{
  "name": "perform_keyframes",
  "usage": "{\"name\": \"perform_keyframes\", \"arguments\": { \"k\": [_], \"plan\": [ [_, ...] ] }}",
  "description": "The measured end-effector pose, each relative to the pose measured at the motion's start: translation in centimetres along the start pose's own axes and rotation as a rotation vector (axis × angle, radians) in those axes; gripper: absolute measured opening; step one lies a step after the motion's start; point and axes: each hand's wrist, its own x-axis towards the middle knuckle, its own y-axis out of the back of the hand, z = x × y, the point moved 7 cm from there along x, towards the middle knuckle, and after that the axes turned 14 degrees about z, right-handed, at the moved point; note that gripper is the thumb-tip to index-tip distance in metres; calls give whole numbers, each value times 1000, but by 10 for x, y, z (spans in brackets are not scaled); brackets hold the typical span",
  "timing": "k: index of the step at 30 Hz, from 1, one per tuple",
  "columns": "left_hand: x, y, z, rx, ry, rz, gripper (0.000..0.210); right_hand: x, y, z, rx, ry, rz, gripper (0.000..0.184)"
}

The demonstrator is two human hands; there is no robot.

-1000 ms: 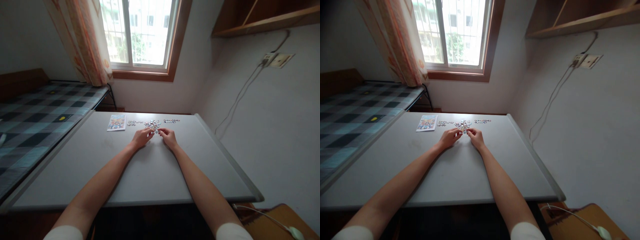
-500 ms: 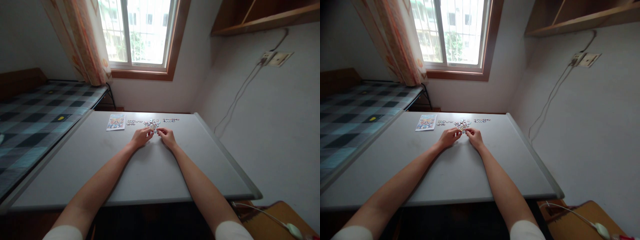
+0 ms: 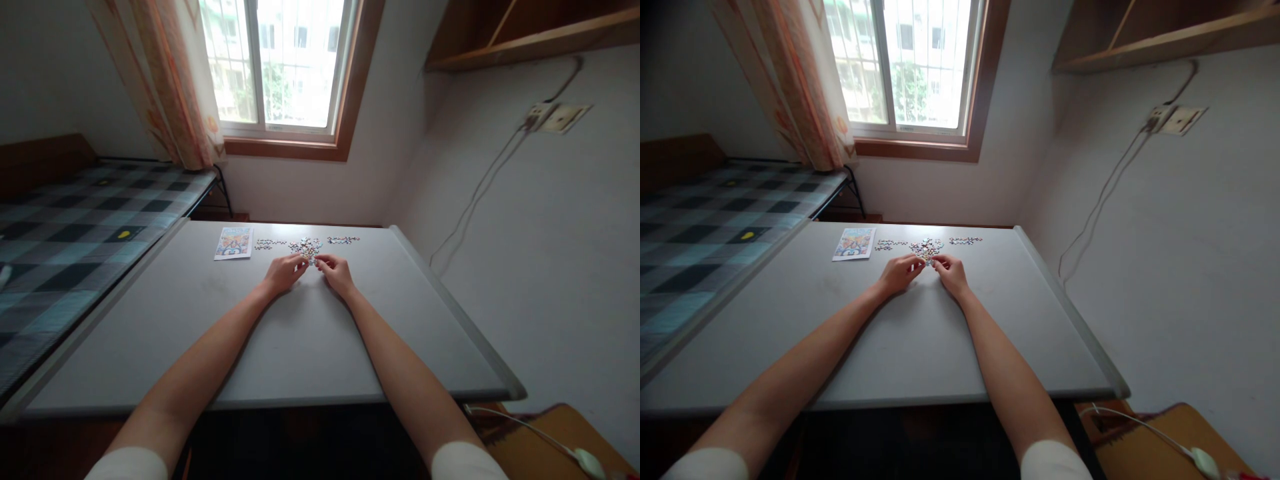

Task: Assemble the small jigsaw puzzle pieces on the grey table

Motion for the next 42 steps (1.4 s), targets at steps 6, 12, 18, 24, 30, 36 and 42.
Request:
{"name": "perform_keyframes", "arguments": {
  "k": [6,12,18,24,30,36,42],
  "plan": [
    [2,2,0,4,15,20,18,3,6,5,-44,11,41,27],
    [2,2,-1,9,34,19,18,1,4,0,-77,37,15,24],
    [2,0,-2,9,35,8,20,2,3,0,-77,37,12,24],
    [1,-1,-2,0,27,12,18,1,4,-1,-88,45,11,23],
    [2,1,-2,4,36,22,17,0,4,-3,-99,57,11,23],
    [2,1,-1,-6,21,21,19,0,4,-2,-117,74,13,26],
    [2,2,0,-4,21,26,18,-1,3,-3,-162,77,2,25]
  ]
}}
